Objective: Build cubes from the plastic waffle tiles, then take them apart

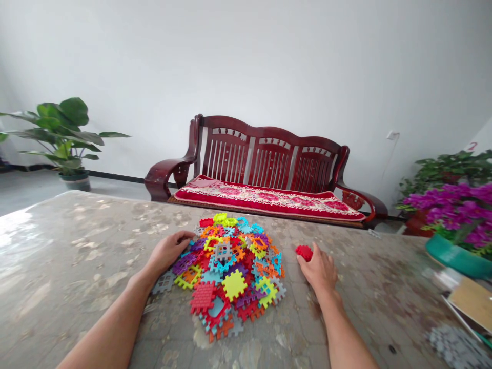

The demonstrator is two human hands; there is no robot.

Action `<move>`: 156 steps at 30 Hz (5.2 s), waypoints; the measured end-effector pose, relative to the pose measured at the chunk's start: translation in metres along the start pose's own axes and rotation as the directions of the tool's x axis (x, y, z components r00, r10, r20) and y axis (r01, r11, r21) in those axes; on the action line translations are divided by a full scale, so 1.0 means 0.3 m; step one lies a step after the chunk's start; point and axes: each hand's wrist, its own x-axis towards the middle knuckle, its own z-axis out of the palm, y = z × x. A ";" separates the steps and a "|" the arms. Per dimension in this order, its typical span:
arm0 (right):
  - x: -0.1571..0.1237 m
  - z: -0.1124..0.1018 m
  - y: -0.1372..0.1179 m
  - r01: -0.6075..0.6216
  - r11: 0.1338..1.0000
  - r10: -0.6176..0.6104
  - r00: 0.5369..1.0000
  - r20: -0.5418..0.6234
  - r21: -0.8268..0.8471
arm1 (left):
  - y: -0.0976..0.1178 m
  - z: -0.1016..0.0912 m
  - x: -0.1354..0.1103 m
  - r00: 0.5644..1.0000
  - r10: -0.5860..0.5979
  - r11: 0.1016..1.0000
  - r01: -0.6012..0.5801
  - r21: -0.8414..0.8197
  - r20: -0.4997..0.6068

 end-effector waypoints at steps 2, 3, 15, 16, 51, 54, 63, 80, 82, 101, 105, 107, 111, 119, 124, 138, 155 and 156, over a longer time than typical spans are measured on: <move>0.001 0.002 -0.002 0.011 1.000 -0.011 1.000 -0.009 -0.011 | 0.002 0.000 -0.001 1.000 -0.002 1.000 0.002 0.000 0.000; 0.001 0.003 -0.003 0.016 1.000 -0.016 1.000 -0.014 -0.017 | 0.004 -0.001 -0.002 1.000 -0.001 1.000 0.001 0.005 0.002; -0.008 0.028 0.005 0.085 0.994 -0.072 0.981 -0.180 0.065 | 0.030 -0.009 -0.014 1.000 -0.007 0.999 0.007 0.043 0.000; -0.009 0.028 0.000 0.140 0.984 -0.111 0.967 -0.228 0.114 | 0.029 -0.007 -0.014 1.000 -0.004 0.999 0.005 0.046 -0.004; -0.207 -0.099 -0.344 0.735 0.607 -0.737 0.663 -0.131 0.301 | 0.001 0.006 -0.001 1.000 -0.001 1.000 0.001 0.030 -0.004; -0.211 -0.101 -0.346 0.753 0.602 -0.755 0.646 -0.118 0.266 | 0.004 0.005 -0.003 1.000 0.011 0.999 -0.010 0.037 -0.014; -0.198 -0.115 -0.335 0.705 0.597 -0.700 0.691 -0.182 0.384 | 0.016 -0.002 -0.011 1.000 -0.002 0.999 0.003 0.034 -0.012; -0.026 -0.056 -0.194 0.106 0.293 -0.322 0.947 -0.006 0.950 | 0.000 0.003 -0.004 1.000 -0.012 1.000 0.012 0.012 -0.008; -0.016 -0.022 -0.172 0.118 0.345 -0.339 0.941 0.007 0.931 | 0.002 0.003 -0.004 1.000 -0.015 1.000 0.016 0.020 -0.011; -0.025 0.017 -0.147 0.262 0.620 -0.524 0.839 0.143 0.739 | 0.017 -0.003 -0.012 1.000 0.006 1.000 -0.005 0.028 -0.017; -0.023 0.035 -0.145 0.261 0.627 -0.509 0.851 0.131 0.734 | 0.026 -0.006 -0.013 1.000 0.006 0.999 -0.005 0.041 -0.015; -0.025 0.039 -0.146 0.258 0.633 -0.497 0.858 0.127 0.730 | 0.031 -0.007 -0.014 1.000 0.007 0.999 -0.007 0.042 -0.014; -0.028 0.028 -0.147 0.275 0.614 -0.486 0.871 0.078 0.740 | 0.032 -0.008 -0.015 1.000 0.008 1.000 -0.008 0.023 -0.009; 0.071 0.018 -0.029 0.294 0.529 -0.354 0.929 -0.108 0.796 | 0.017 -0.007 -0.006 1.000 0.023 0.999 -0.023 0.044 -0.007; 0.141 0.048 0.111 0.226 0.575 -0.260 0.962 -0.087 0.787 | 0.017 -0.006 -0.005 1.000 0.004 0.999 -0.004 0.051 0.001; 0.148 0.132 0.197 0.125 0.608 -0.164 0.986 -0.029 0.784 | 0.011 -0.006 -0.005 1.000 0.005 0.999 -0.004 0.036 -0.020; 0.084 0.058 0.126 0.069 0.918 -0.052 0.997 -0.054 0.390 | 0.024 -0.011 -0.009 1.000 0.003 1.000 -0.003 0.023 -0.017; 0.084 0.057 0.124 0.083 0.914 -0.054 0.995 -0.084 0.397 | 0.024 -0.011 -0.009 1.000 0.003 1.000 -0.003 0.026 -0.013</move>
